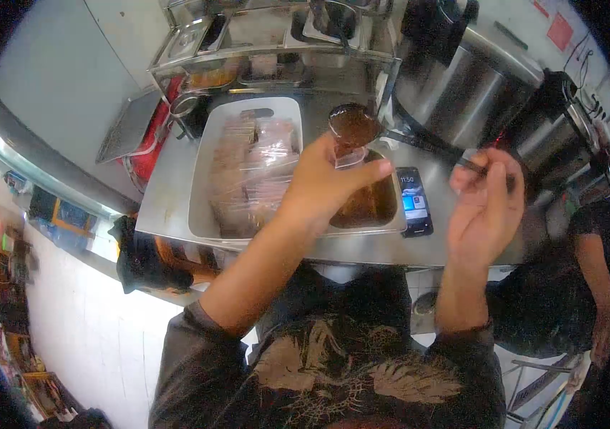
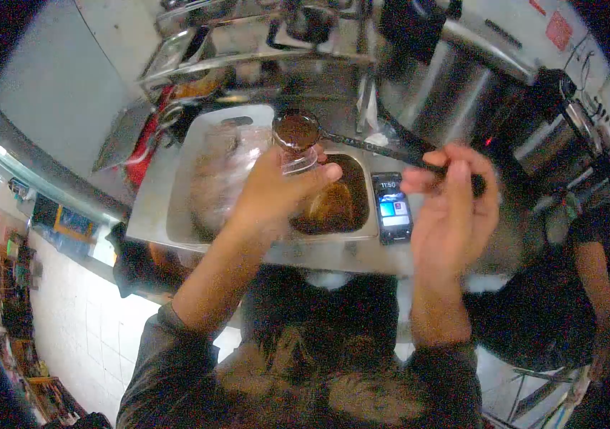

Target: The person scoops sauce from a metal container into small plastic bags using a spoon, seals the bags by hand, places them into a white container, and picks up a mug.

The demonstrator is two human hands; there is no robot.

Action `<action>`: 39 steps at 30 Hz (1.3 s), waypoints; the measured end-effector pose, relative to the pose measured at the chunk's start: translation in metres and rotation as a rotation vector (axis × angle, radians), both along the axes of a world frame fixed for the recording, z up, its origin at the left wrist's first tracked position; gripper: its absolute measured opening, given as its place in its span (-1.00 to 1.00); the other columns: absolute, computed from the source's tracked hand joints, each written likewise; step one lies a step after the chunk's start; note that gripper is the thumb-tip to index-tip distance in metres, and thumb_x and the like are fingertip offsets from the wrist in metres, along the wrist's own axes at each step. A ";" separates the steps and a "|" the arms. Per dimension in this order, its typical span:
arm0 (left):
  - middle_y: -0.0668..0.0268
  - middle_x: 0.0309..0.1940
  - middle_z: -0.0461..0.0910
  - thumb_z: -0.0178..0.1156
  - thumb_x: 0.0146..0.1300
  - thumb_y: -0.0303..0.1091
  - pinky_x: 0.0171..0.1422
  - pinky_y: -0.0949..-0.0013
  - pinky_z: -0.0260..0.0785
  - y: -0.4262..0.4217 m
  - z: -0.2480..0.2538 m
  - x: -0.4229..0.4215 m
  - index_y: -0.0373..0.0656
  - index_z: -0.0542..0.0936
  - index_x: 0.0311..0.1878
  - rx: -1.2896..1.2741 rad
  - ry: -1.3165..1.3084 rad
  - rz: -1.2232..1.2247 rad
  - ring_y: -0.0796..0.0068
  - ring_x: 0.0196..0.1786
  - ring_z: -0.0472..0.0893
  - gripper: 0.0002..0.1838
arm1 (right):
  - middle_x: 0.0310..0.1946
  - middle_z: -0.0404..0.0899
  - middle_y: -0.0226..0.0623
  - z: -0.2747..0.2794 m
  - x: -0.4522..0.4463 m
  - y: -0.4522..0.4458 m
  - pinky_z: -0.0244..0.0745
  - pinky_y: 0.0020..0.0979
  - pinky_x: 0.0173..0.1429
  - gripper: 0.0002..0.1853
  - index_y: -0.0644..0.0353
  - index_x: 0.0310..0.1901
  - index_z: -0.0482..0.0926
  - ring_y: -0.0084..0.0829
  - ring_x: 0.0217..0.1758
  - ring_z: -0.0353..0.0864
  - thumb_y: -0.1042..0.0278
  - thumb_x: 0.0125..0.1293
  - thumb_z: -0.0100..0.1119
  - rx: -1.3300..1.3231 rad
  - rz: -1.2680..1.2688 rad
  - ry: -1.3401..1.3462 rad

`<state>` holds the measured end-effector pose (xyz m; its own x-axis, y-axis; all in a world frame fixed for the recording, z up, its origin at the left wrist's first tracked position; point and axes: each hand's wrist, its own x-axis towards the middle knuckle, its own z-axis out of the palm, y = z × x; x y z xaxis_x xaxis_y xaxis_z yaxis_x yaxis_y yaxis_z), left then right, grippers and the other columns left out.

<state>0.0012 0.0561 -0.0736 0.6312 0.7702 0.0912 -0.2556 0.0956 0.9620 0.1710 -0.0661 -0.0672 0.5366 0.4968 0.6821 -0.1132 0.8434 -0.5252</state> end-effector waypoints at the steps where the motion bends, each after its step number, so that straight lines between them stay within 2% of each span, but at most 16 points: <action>1: 0.41 -0.17 0.59 0.57 0.06 -0.33 0.05 0.39 0.44 0.000 0.001 -0.001 -0.14 0.55 -0.03 -0.013 -0.011 -0.008 0.53 -0.08 0.58 -0.54 | -0.12 0.64 -0.11 0.004 -0.003 -0.002 0.69 -0.36 -0.22 -0.72 0.30 0.09 0.44 -0.32 -0.28 0.71 0.26 0.55 0.08 0.007 0.009 -0.018; 8: 0.45 -0.20 0.57 0.54 0.10 -0.31 0.02 0.43 0.40 0.005 -0.002 -0.002 -0.08 0.56 -0.12 -0.010 0.010 -0.002 0.58 -0.10 0.55 -0.64 | -0.12 0.65 -0.07 0.009 -0.012 -0.001 0.71 -0.34 -0.24 -0.75 0.32 0.12 0.43 -0.32 -0.22 0.72 0.36 0.56 0.03 0.043 -0.061 -0.133; 11: 0.47 -0.24 0.55 0.52 0.13 -0.30 0.00 0.45 0.38 0.007 -0.004 -0.003 -0.06 0.55 -0.18 0.014 0.025 0.003 0.60 -0.12 0.54 -0.69 | -0.14 0.66 0.03 0.019 -0.028 -0.011 0.69 -0.18 -0.16 -0.70 0.33 0.02 0.51 -0.16 -0.17 0.72 0.27 0.44 0.24 -0.060 -0.354 -0.193; 14: 0.47 -0.27 0.54 0.51 0.15 -0.30 -0.02 0.46 0.38 0.012 -0.009 -0.002 -0.05 0.54 -0.22 0.070 0.035 0.011 0.61 -0.15 0.53 -0.71 | -0.10 0.66 0.10 0.020 -0.023 -0.009 0.77 -0.01 -0.05 -0.77 0.41 0.09 0.49 -0.04 -0.17 0.75 0.52 0.50 0.04 0.107 -0.191 -0.314; 20: 0.47 -0.29 0.51 0.48 0.17 -0.33 -0.01 0.48 0.39 0.018 -0.014 -0.001 -0.07 0.50 -0.24 0.013 0.070 -0.003 0.60 -0.17 0.52 -0.72 | -0.08 0.64 0.23 0.019 -0.023 -0.010 0.78 0.00 -0.07 -0.76 0.47 0.10 0.47 0.02 -0.17 0.75 0.56 0.47 0.05 0.112 -0.277 -0.459; 25: 0.44 -0.23 0.53 0.48 0.17 -0.33 0.02 0.46 0.41 0.020 -0.017 -0.002 -0.08 0.51 -0.20 0.069 0.093 0.015 0.57 -0.14 0.54 -0.71 | -0.08 0.64 0.22 0.019 -0.024 -0.017 0.77 0.01 -0.03 -0.75 0.50 0.10 0.46 0.01 -0.13 0.75 0.56 0.48 0.05 0.056 -0.269 -0.480; 34: 0.28 -0.15 0.62 0.52 0.10 -0.38 0.10 0.32 0.51 0.021 -0.024 0.001 -0.24 0.55 -0.08 0.025 0.117 0.072 0.41 -0.04 0.63 -0.61 | -0.07 0.65 0.18 0.010 -0.024 -0.017 0.77 -0.03 -0.05 -0.75 0.52 0.08 0.49 -0.03 -0.14 0.75 0.51 0.49 0.07 0.042 -0.310 -0.516; 39: 0.27 -0.14 0.64 0.51 0.10 -0.41 0.10 0.30 0.52 0.020 -0.021 -0.003 -0.23 0.53 -0.04 -0.052 0.091 0.030 0.39 -0.05 0.64 -0.59 | -0.09 0.66 0.17 0.000 -0.021 -0.018 0.77 -0.05 -0.08 -0.74 0.54 0.08 0.49 -0.05 -0.16 0.76 0.50 0.50 0.05 -0.002 -0.327 -0.491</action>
<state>-0.0015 0.0758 -0.0946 0.6118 0.7910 -0.0061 -0.1710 0.1398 0.9753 0.1501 -0.0840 -0.0668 0.2839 0.3603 0.8886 0.4092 0.7926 -0.4521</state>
